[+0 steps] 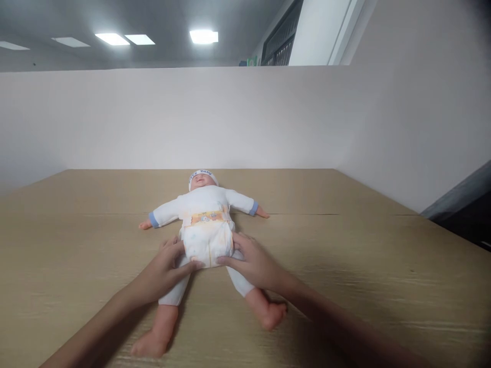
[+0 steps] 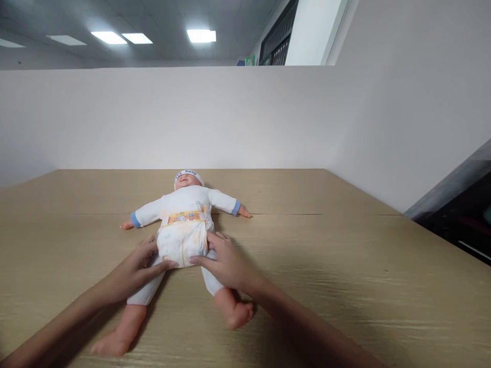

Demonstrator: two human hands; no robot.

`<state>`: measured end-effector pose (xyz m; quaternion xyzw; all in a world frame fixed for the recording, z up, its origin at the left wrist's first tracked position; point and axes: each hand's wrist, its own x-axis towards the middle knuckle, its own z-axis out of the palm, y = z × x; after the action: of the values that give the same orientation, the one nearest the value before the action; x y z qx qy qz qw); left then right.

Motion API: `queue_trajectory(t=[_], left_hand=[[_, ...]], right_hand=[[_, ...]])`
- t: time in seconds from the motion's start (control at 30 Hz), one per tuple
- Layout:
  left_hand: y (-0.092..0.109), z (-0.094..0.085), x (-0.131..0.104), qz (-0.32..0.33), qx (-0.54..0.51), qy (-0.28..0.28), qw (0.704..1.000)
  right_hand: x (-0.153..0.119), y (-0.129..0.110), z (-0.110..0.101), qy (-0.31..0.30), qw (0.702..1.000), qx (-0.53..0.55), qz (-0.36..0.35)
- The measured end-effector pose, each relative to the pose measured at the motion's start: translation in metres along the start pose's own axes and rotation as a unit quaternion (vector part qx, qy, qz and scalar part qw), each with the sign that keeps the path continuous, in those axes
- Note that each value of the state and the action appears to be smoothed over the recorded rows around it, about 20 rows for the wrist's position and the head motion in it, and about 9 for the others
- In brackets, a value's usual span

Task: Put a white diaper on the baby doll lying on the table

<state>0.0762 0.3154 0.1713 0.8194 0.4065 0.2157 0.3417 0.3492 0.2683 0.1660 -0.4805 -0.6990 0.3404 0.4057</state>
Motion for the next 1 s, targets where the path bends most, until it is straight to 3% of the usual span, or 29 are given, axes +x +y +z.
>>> queue_trajectory(t=[0.37,0.83,1.0], left_hand=[[-0.001,0.003,0.000,0.009,0.005,0.012,1.000],[-0.005,-0.004,0.000,-0.040,0.082,-0.013,0.996],[-0.003,-0.003,0.001,-0.037,0.059,-0.013,0.997]], right_hand=[[-0.001,-0.008,-0.004,-0.020,0.982,-0.186,-0.003],[0.003,-0.011,-0.016,-0.071,0.975,-0.211,-0.012],[0.002,-0.013,-0.015,-0.066,0.977,-0.200,-0.002]])
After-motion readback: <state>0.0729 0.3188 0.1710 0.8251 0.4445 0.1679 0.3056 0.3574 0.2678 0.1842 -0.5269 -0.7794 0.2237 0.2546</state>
